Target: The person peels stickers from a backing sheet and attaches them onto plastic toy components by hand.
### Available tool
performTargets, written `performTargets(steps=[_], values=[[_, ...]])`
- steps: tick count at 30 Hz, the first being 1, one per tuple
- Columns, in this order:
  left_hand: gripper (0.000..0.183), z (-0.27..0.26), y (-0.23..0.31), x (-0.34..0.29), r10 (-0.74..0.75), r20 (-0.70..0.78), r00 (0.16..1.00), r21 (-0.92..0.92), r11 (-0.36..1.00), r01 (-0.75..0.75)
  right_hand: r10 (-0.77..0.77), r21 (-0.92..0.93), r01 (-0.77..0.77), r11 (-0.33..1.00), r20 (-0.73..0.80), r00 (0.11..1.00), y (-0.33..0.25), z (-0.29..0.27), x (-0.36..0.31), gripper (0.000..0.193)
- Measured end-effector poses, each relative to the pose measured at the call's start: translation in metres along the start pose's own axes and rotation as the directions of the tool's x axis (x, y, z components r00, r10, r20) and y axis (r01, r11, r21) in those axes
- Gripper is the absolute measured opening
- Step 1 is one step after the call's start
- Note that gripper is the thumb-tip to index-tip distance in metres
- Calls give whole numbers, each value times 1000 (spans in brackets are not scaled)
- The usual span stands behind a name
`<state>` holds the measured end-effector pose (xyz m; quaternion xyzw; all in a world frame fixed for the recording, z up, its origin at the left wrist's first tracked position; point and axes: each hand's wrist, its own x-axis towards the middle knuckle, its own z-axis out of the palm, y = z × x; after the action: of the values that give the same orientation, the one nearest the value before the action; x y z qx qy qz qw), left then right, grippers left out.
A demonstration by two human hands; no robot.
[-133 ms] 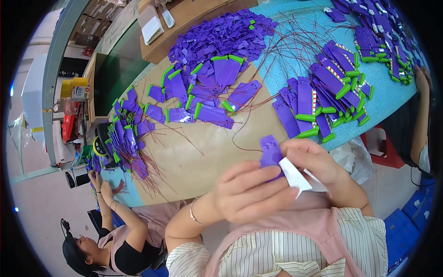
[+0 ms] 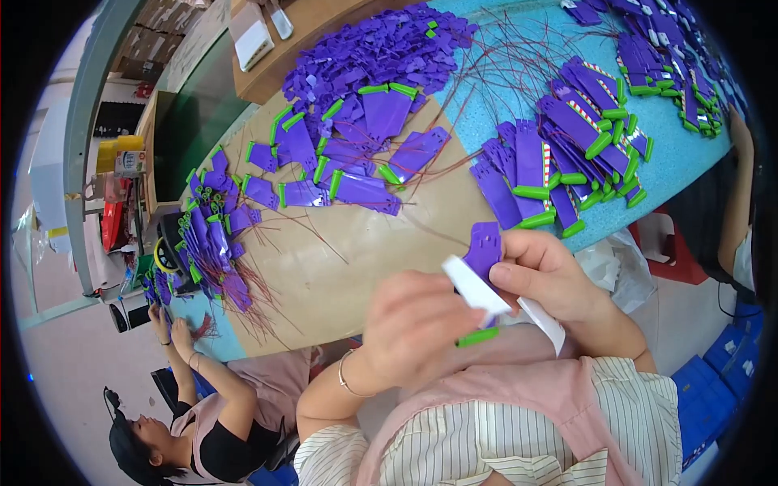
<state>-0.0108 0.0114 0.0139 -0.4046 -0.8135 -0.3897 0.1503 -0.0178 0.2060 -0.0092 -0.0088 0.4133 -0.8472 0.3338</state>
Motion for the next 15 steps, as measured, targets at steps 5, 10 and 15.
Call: performTargets(steps=[5,10,15], values=[[13,12,-3,-4,-537,-220,815,-524,769,366,-87,-60,78,995,-148,985,3,6,-3,17],[12,15,3,2,-748,255,612,-894,59,444,-104,-97,86,992,-200,974,4,13,-8,18],[13,22,9,6,-747,170,643,-849,221,481,-66,-143,35,989,-222,973,3,14,-11,17]])
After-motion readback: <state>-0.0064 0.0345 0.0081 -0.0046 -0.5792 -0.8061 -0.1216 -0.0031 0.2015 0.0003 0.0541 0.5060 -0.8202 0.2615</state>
